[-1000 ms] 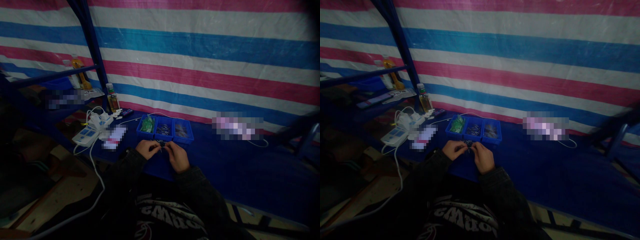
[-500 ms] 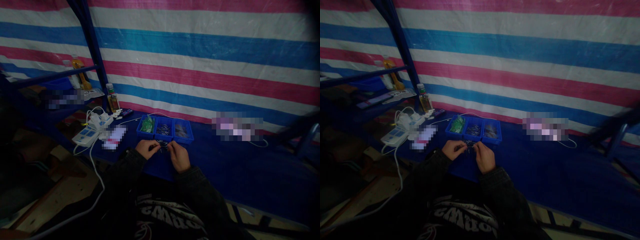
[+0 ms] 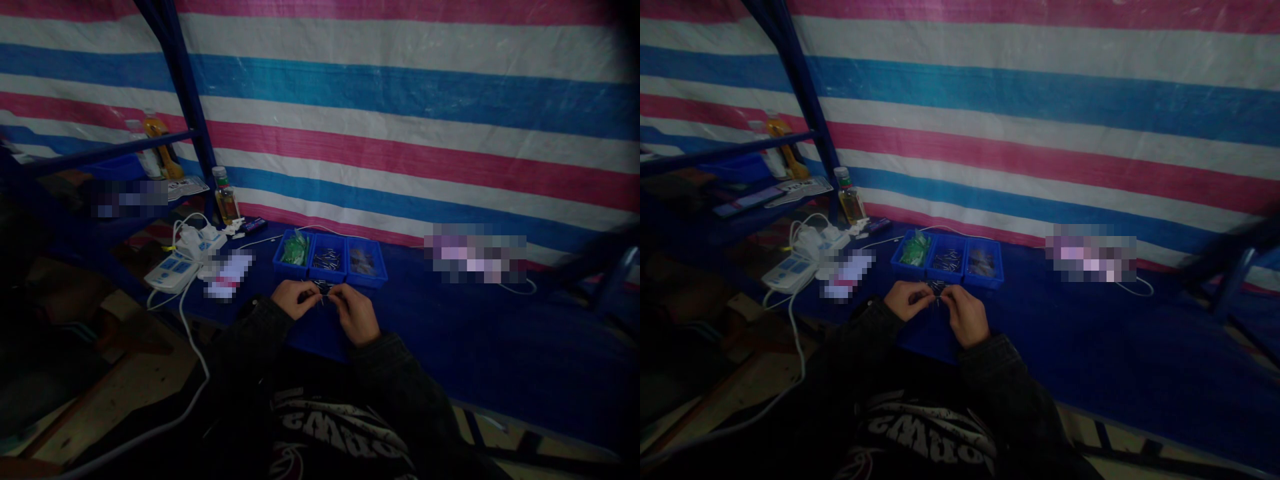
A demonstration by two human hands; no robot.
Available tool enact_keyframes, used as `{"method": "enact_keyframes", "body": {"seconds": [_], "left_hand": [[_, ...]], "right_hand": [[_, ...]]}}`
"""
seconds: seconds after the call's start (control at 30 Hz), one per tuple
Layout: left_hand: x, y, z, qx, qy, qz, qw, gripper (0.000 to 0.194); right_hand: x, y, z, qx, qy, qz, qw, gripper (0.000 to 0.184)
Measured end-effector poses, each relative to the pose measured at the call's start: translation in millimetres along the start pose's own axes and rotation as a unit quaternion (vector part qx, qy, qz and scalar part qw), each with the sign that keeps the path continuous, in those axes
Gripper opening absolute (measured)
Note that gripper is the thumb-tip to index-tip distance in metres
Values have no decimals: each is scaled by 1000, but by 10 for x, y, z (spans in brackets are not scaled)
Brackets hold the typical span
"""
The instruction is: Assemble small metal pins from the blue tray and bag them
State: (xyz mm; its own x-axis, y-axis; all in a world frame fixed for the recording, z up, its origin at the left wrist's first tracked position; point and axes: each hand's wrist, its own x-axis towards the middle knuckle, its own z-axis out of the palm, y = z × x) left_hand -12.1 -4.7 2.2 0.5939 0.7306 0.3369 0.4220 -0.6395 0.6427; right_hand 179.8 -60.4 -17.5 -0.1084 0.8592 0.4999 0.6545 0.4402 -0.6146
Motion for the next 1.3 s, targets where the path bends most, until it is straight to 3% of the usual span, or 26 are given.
{"method": "enact_keyframes", "body": {"seconds": [0.33,1.3], "left_hand": [[-6,-6,6,-10,-23,26,999,14],[-3,20,12,-11,-14,23,1000,12]], "right_hand": [[11,-9,15,19,-9,-50,999,12],[1,17,26,-18,-27,-25,999,13]]}}
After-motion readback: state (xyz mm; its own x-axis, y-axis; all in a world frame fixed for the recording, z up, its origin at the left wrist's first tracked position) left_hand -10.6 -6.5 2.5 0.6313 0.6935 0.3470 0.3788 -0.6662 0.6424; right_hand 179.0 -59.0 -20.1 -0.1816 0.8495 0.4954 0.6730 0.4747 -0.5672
